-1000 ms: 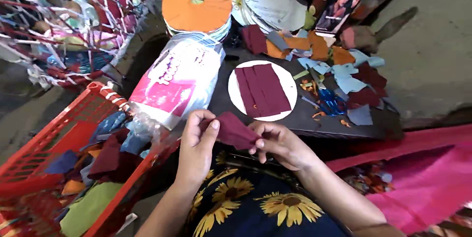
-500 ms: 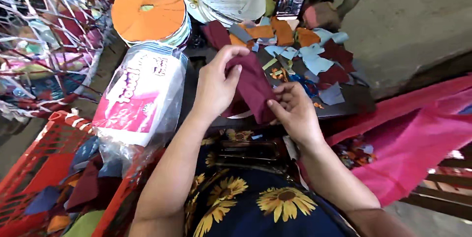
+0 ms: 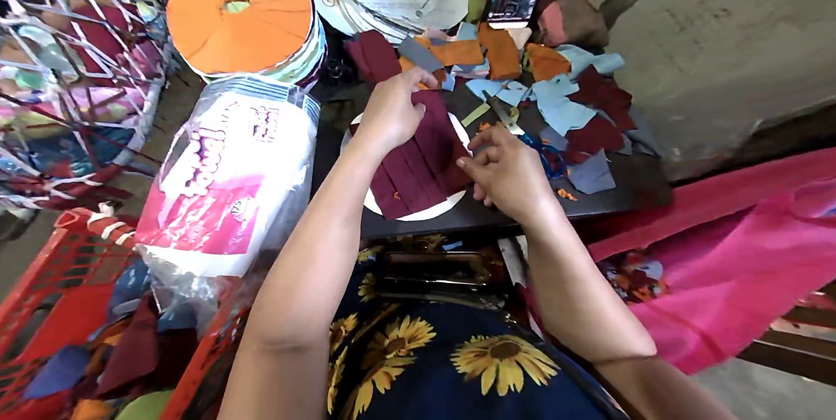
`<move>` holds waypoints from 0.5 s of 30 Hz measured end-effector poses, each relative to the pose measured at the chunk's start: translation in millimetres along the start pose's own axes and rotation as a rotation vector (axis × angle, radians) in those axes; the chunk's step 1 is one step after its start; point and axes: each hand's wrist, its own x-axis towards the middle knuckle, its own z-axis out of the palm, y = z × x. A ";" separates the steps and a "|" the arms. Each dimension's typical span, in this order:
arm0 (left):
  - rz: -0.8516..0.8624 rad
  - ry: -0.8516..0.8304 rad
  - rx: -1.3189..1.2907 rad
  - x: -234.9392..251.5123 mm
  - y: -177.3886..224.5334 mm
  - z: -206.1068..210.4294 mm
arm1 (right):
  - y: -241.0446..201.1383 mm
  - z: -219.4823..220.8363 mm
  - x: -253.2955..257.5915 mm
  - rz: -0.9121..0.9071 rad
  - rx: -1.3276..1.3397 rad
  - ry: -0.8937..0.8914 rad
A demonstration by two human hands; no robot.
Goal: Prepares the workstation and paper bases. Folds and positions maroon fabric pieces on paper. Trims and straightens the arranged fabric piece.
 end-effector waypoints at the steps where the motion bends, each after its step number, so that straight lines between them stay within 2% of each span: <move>1: 0.002 0.004 -0.011 -0.4 -2.6 1.6 | 0.6 0.0 -0.3 -0.007 -0.002 0.001; 8: 0.007 0.076 -0.018 -3.8 -7.1 3.8 | 3.1 -1.2 -4.1 -0.043 -0.024 0.013; 15: 0.018 0.066 0.024 -0.1 -10.0 6.5 | 8.0 -1.1 -7.7 -0.101 -0.073 0.034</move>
